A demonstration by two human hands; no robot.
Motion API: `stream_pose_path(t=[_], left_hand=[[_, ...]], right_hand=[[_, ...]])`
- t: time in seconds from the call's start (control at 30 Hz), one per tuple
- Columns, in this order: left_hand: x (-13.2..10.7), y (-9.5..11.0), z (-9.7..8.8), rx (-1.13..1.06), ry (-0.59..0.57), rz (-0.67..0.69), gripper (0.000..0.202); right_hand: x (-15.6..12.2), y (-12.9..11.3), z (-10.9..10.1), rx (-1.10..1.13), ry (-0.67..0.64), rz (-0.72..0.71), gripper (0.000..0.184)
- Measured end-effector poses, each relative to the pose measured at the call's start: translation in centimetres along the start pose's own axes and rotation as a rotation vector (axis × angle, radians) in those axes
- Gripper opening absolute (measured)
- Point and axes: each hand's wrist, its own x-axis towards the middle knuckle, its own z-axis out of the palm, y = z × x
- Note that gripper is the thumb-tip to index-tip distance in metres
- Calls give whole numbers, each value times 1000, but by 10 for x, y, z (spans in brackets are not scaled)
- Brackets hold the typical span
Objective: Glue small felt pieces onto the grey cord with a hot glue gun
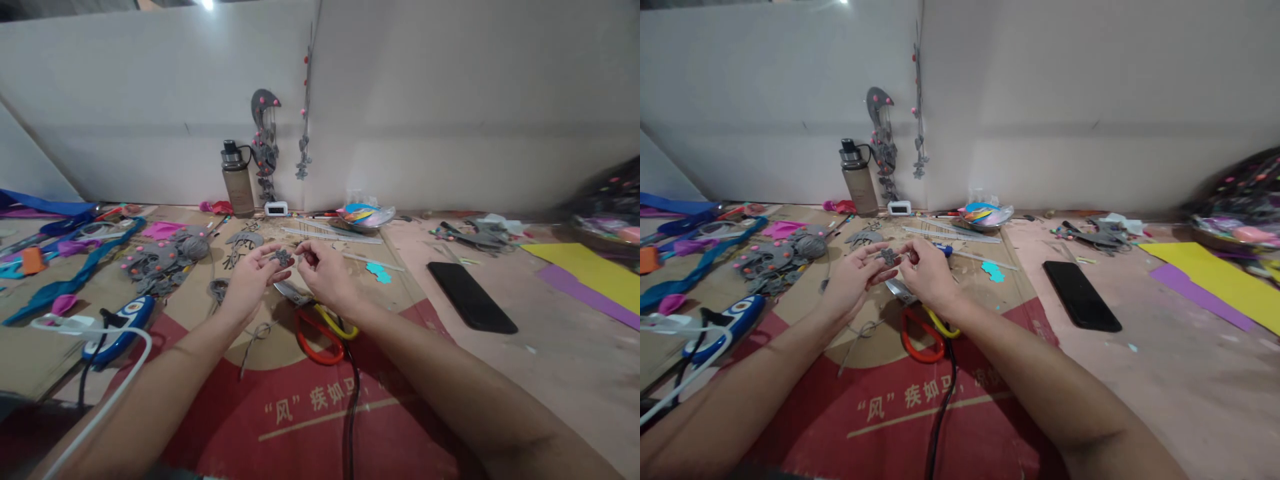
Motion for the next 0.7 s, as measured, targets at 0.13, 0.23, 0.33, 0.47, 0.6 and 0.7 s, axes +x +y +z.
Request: stream_pose_path(t=[0.13, 0.23, 0.33, 0.47, 0.6, 0.7], left_hand=[[6, 5, -6, -100, 75, 32, 23], [14, 10, -15, -134, 129, 33, 17], [21, 15, -24, -155, 174, 35, 15], [25, 16, -31, -184, 205, 40, 14], [28, 12, -33, -161, 230, 77, 19], [28, 11, -32, -172, 208, 100, 22]], right_hand=[[-2, 1, 5, -34, -91, -34, 30], [-10, -2, 9, -63, -335, -79, 23], [-19, -11, 10, -74, -577, -181, 20], [-18, -21, 5, -90, -691, -327, 28], [0, -4, -6, -216, -347, -78, 37], [9, 22, -10, -452, -179, 175, 44]])
